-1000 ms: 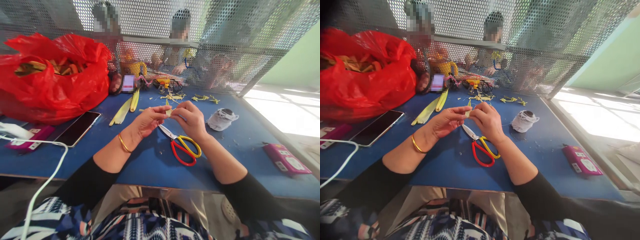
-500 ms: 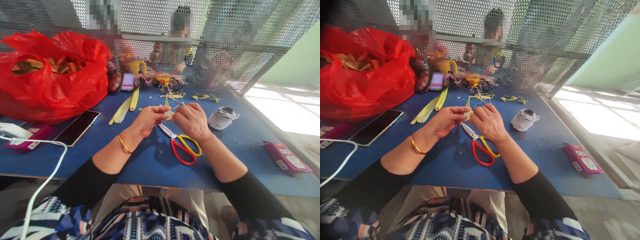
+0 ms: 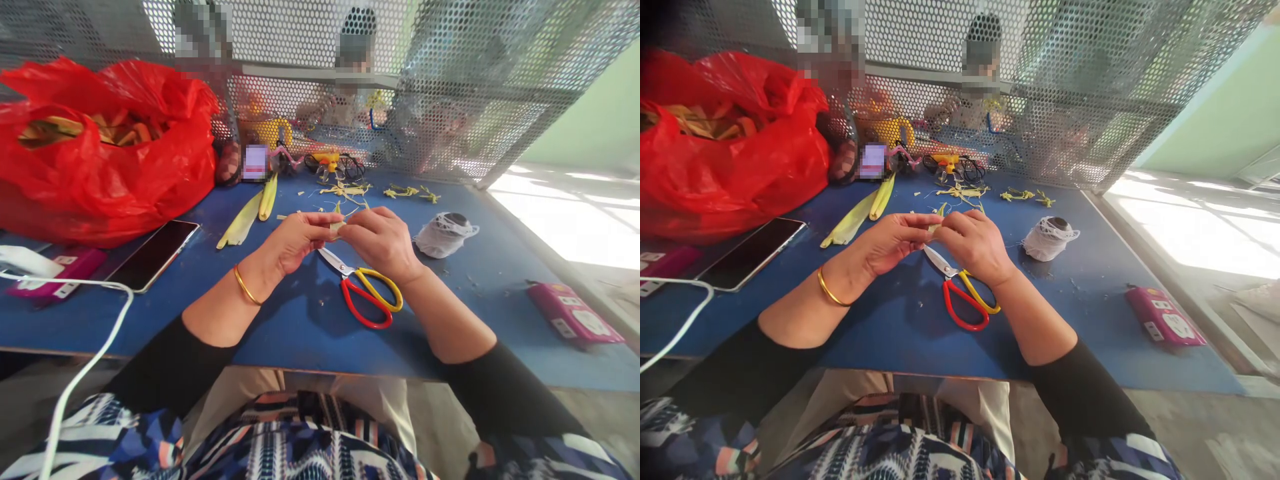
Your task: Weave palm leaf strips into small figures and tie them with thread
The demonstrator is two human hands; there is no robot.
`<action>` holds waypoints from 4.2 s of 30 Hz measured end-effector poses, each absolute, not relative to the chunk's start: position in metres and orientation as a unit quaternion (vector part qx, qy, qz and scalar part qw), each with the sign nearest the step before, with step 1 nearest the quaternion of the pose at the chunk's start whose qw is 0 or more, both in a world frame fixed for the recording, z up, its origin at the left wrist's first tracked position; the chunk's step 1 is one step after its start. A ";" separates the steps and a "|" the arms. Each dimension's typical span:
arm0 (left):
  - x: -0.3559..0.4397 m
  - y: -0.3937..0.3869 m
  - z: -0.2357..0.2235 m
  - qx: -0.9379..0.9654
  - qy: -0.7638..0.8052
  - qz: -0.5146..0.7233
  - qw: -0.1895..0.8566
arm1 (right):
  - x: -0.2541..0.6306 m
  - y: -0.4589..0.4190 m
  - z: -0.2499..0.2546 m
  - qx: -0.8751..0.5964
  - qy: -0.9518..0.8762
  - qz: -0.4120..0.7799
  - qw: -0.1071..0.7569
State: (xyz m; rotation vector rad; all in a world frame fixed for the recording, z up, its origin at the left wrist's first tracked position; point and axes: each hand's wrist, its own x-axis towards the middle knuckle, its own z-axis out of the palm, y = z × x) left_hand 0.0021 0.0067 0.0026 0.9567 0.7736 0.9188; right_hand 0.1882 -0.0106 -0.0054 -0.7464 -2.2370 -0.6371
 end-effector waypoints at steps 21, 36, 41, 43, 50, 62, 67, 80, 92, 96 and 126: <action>0.013 0.002 -0.004 0.516 0.371 0.526 0.566 | 0.166 -0.014 -0.006 -0.488 -0.600 0.354 0.526; 0.017 0.002 -0.007 0.496 0.355 0.527 0.592 | 0.166 -0.014 -0.003 -0.467 -0.530 0.438 0.556; 0.014 0.005 -0.004 0.426 0.343 0.500 0.671 | 0.167 -0.014 -0.002 -0.431 -0.554 0.436 0.562; 0.014 0.004 -0.001 0.394 0.347 0.485 0.699 | 0.166 -0.015 -0.001 -0.418 -0.585 0.402 0.567; 0.010 0.006 0.004 0.343 0.371 0.461 0.729 | 0.169 -0.015 -0.003 -0.425 -0.683 0.269 0.530; 0.007 0.003 0.008 0.281 0.369 0.429 0.775 | 0.170 -0.017 -0.003 -0.376 -0.755 0.111 0.525; 0.006 0.003 0.009 0.283 0.365 0.416 0.783 | 0.169 -0.018 -0.004 -0.376 -0.757 0.097 0.526; 0.015 0.004 -0.007 0.512 0.371 0.539 0.556 | 0.167 -0.017 -0.003 -0.517 -0.654 0.237 0.500; 0.013 0.005 -0.008 0.609 0.388 0.532 0.443 | 0.163 -0.017 -0.008 -0.495 -0.627 0.273 0.537; 0.014 0.003 -0.007 0.604 0.391 0.532 0.447 | 0.163 -0.014 -0.010 -0.493 -0.600 0.311 0.547; 0.007 0.007 0.002 0.389 0.384 0.450 0.706 | 0.169 -0.020 0.003 -0.462 -0.703 0.187 0.508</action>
